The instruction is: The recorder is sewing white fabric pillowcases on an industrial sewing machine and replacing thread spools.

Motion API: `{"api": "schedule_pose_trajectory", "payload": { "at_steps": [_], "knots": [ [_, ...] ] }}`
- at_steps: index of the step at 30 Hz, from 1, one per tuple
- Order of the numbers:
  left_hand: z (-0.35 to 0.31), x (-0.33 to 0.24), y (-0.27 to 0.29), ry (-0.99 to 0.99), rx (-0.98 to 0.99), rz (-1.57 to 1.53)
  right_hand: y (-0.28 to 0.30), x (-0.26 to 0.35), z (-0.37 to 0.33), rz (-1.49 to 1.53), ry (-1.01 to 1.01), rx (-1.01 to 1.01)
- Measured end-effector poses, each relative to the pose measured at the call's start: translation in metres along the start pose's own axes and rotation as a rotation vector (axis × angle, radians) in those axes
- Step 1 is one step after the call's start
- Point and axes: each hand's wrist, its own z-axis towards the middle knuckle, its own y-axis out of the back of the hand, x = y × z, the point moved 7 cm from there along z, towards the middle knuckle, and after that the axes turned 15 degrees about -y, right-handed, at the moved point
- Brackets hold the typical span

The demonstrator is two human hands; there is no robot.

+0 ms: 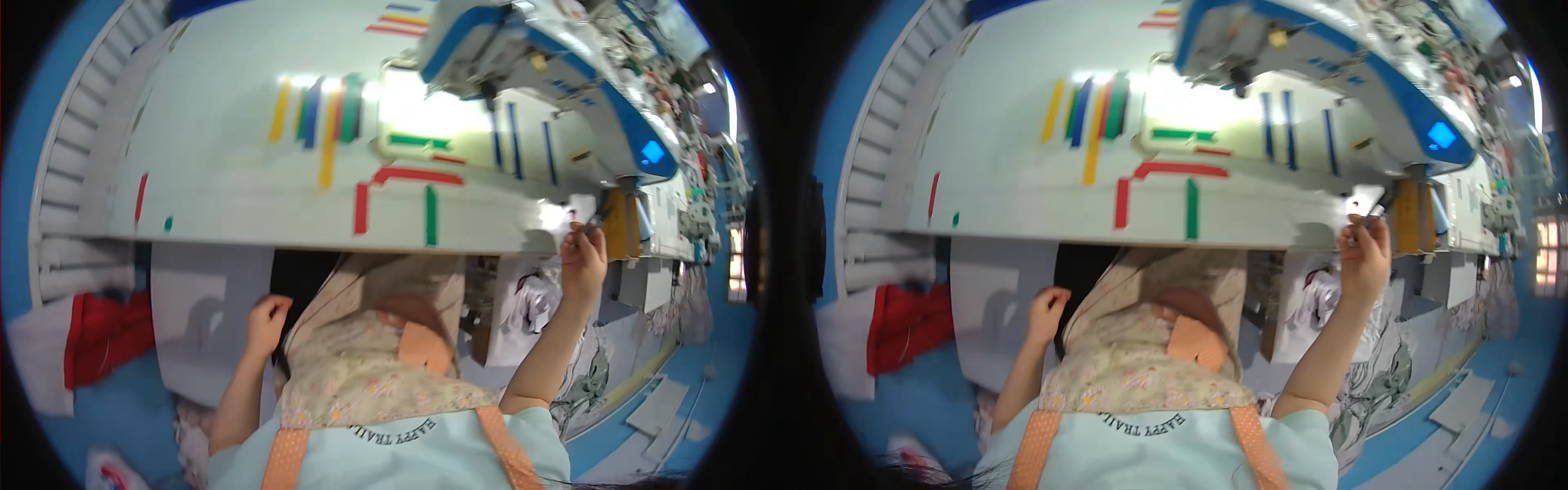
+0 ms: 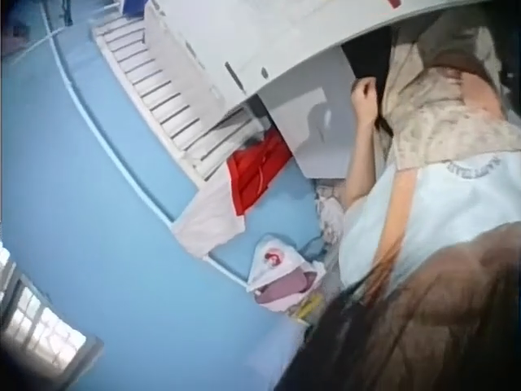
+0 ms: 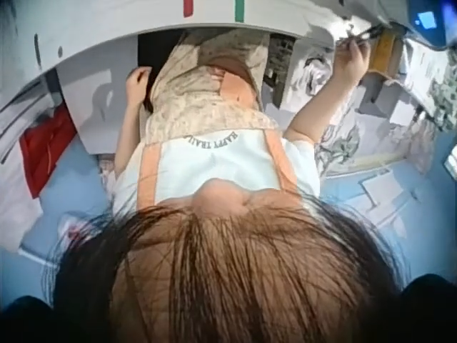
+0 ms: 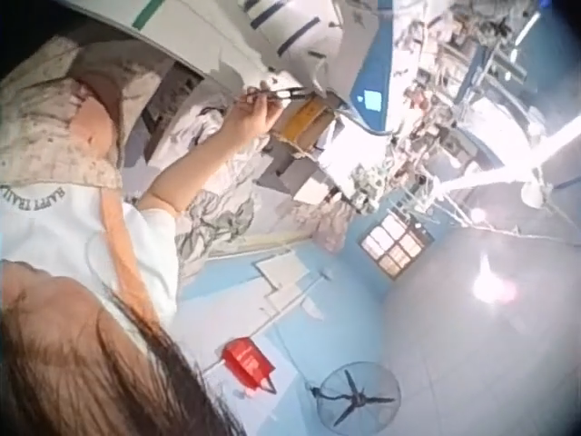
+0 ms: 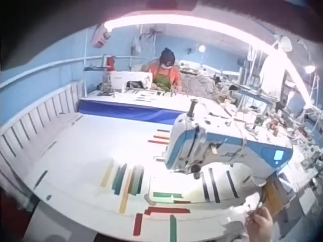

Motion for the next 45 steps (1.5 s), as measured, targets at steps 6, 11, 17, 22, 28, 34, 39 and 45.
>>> {"api": "schedule_pose_trajectory", "payload": {
  "at_steps": [6, 11, 17, 22, 28, 34, 39, 45],
  "knots": [
    [-0.076, 0.095, 0.017, 0.098, -0.207, 0.096, 0.021, -0.053, -0.024, 0.259, -0.2, 0.128],
    [-0.183, 0.177, 0.0, 0.427, -0.005, 0.256, 0.042, -0.076, -0.048, 0.244, -0.263, 0.124],
    [-0.276, 0.183, -0.025, 0.611, -0.092, 0.208, 0.06, -0.079, -0.052, 0.061, -0.255, 0.012],
    [-0.307, 0.188, -0.032, 0.687, -0.238, 0.207, -0.004, -0.08, -0.04, 0.033, -0.234, 0.099],
    [-0.226, 0.164, 0.007, 0.486, -0.464, 0.146, -0.011, -0.067, -0.068, -0.192, -0.115, -0.179],
    [-0.097, 0.042, 0.061, 0.188, -0.444, -0.209, -0.03, -0.087, -0.069, -0.136, 0.026, -0.082],
    [0.019, -0.111, 0.032, -0.271, -0.13, -0.325, -0.026, -0.068, -0.102, -0.303, 0.013, -0.284],
    [0.134, -0.201, 0.0, -0.681, 0.15, -0.142, 0.041, -0.053, -0.12, -0.392, 0.05, -0.628]
  ]
}}
